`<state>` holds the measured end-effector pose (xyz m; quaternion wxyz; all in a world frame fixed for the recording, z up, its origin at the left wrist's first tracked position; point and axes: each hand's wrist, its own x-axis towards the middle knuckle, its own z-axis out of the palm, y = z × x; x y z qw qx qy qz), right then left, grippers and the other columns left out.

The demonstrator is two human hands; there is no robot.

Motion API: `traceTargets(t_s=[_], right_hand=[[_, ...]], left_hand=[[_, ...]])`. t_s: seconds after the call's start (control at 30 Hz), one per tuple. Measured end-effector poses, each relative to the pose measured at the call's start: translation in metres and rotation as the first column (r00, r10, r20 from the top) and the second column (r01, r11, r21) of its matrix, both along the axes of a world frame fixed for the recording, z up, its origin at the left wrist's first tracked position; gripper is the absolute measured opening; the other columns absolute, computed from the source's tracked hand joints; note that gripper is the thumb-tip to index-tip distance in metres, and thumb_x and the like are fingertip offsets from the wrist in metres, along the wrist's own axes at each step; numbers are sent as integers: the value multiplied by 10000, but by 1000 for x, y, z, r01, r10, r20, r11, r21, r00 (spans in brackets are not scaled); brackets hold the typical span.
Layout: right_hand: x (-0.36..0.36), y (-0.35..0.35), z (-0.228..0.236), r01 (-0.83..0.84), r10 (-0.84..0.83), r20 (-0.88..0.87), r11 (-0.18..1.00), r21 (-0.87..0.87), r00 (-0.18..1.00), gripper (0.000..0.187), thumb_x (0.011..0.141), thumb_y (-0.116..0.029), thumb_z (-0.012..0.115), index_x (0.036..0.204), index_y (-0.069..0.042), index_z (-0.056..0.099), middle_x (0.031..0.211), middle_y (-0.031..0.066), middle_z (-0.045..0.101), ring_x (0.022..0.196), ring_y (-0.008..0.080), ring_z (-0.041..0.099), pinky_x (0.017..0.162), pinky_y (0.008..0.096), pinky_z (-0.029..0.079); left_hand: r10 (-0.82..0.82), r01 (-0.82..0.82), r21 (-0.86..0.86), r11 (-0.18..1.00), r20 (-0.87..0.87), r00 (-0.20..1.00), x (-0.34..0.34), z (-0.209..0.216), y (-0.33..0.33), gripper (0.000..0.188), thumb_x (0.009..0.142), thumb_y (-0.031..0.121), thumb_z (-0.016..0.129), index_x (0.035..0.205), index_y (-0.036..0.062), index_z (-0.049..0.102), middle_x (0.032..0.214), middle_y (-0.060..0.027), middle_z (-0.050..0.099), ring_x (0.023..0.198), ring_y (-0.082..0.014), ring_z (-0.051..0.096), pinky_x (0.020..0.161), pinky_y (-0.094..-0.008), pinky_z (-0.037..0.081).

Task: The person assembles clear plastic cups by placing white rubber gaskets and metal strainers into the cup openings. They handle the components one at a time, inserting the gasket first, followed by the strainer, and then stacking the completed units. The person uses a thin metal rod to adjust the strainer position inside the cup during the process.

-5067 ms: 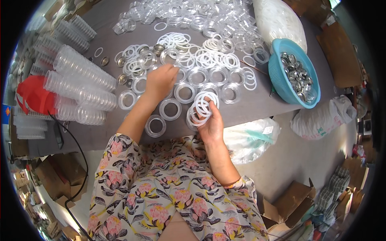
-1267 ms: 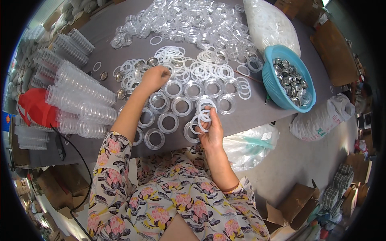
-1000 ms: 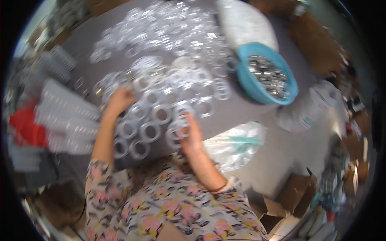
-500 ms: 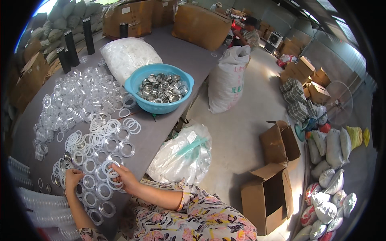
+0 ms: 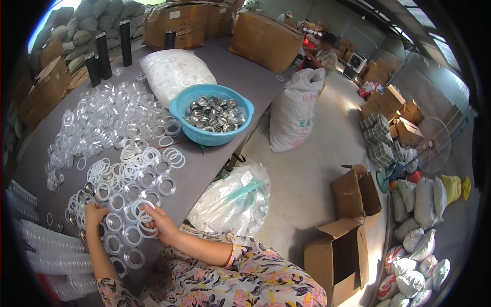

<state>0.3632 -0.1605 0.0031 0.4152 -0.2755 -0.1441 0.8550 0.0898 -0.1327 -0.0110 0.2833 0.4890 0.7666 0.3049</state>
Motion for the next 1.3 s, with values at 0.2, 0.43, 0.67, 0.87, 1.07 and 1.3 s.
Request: traceTargets(t_s=[0.2,0.43,0.67,0.87,1.07,1.3], right_hand=[[4,4,-5,6,-5,31,1000,-29,1000,230,876,-344,522,961,-133,553,718,-47,559,544,28,500,425,170,374],[0,4,-9,-16,16,16,1000,-7,1000,244,878,-362,513,970,-139,548,744,-42,567,548,30,505,413,173,367],[-2,1,-7,3,-3,7,1000,-4,1000,235,880,-345,514,965,-129,550,750,-38,562,558,31,499,437,172,382],[-2,0,-8,-23,23,-20,1000,-5,1000,232,875,-340,526,952,-124,558,740,-39,560,558,28,487,471,168,399],[-1,0,-13,-17,18,-68,1000,17,998,232,879,-336,521,947,-117,553,733,-39,555,553,28,484,467,167,391],[-4,-2,-9,-41,43,-55,998,40,998,231,883,-333,513,951,-114,544,734,-30,557,564,43,501,467,189,398]], left_hand=[[148,-105,113,988,-507,849,37,21,-11,107,597,55,613,586,19,512,531,-28,501,489,-144,492,481,-292,393],[349,-256,392,884,-187,918,-7,-26,-18,111,754,74,545,846,12,546,612,-18,492,531,-115,445,516,-253,377],[339,-485,344,804,405,849,-64,-56,-17,158,809,70,493,956,35,538,608,-7,496,400,-58,390,341,-192,285],[347,-275,360,891,-151,926,-52,-56,-35,217,821,84,480,1013,3,540,791,-101,561,650,-185,551,576,-275,437],[272,-94,431,897,-372,887,16,-6,-50,305,815,153,559,1074,-4,524,995,-139,555,898,-242,532,797,-323,407],[333,-295,394,870,-31,942,-10,-26,-47,365,774,85,573,1128,40,490,865,-73,557,774,-141,523,710,-272,425]])
